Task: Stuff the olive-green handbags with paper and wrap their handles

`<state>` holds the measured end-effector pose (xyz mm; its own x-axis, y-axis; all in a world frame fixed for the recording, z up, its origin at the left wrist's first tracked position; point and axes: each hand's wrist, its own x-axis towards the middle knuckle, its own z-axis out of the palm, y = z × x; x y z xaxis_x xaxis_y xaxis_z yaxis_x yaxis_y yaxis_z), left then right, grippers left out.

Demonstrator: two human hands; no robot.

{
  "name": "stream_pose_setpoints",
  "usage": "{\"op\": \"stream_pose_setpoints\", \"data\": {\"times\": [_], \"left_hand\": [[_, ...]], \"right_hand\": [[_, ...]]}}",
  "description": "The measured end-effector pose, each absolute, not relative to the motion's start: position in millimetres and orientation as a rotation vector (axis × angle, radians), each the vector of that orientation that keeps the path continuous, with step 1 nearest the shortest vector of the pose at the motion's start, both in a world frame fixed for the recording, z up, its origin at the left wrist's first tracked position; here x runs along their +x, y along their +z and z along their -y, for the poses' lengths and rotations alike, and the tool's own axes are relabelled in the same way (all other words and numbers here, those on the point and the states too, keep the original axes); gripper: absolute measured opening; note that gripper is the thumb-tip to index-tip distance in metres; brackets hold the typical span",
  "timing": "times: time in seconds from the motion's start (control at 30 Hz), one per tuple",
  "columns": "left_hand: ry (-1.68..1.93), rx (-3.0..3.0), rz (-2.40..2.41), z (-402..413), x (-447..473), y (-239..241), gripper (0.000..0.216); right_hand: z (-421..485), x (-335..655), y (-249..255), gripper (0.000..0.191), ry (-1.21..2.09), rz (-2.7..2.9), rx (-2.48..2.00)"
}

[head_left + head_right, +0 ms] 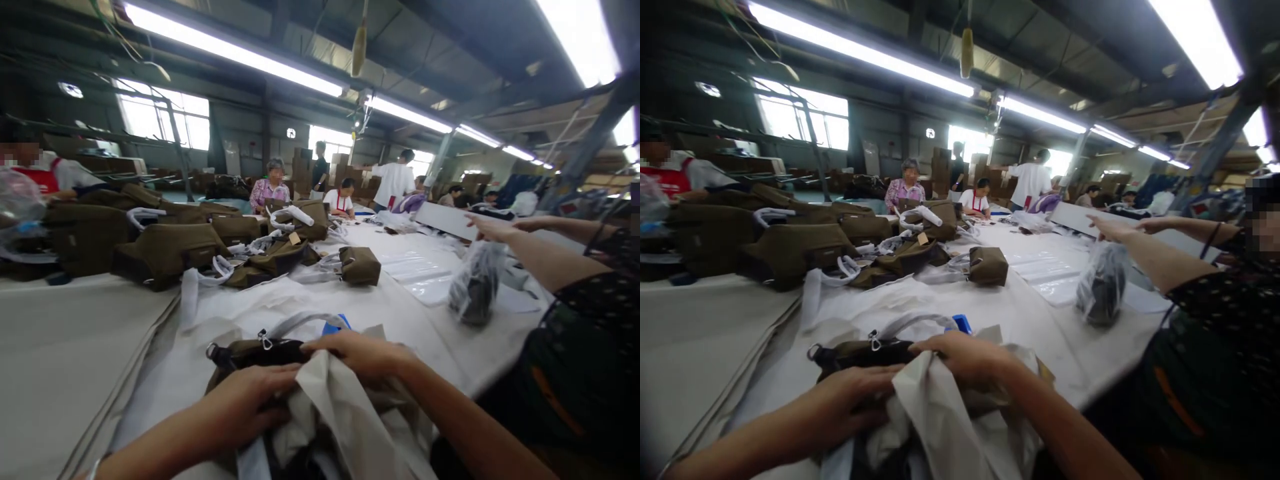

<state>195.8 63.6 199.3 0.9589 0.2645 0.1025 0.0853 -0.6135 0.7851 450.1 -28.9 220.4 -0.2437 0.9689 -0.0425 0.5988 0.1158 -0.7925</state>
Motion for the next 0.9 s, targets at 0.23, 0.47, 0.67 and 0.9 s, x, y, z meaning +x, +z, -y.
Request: {"op": "stream_pose_setpoints", "data": {"times": [0.23, 0.47, 0.67, 0.9], "left_hand": [[0.251, 2.07, -0.428, -66.6, 190.9, 172.8, 0.036], [0.163, 2.502, -0.535, -81.8, 190.2, 175.8, 0.049], [0.333, 2.745, -0.347, -58.7, 202.1, 215.6, 0.052], [-0.156, 2.764, -0.061, -28.1, 251.9, 243.1, 0.106]], "right_hand": [[152.2, 535.0, 190.9, 0.075, 0.318, 1.302, -2.081], [191.0, 505.1, 113.2, 0.107, 0.868, 1.011, -1.895], [163.7, 513.1, 88.5, 0.096, 0.283, 0.966, -2.087], [133.6, 536.1, 70.9, 0.108, 0.441, 0.87, -1.968]]}}
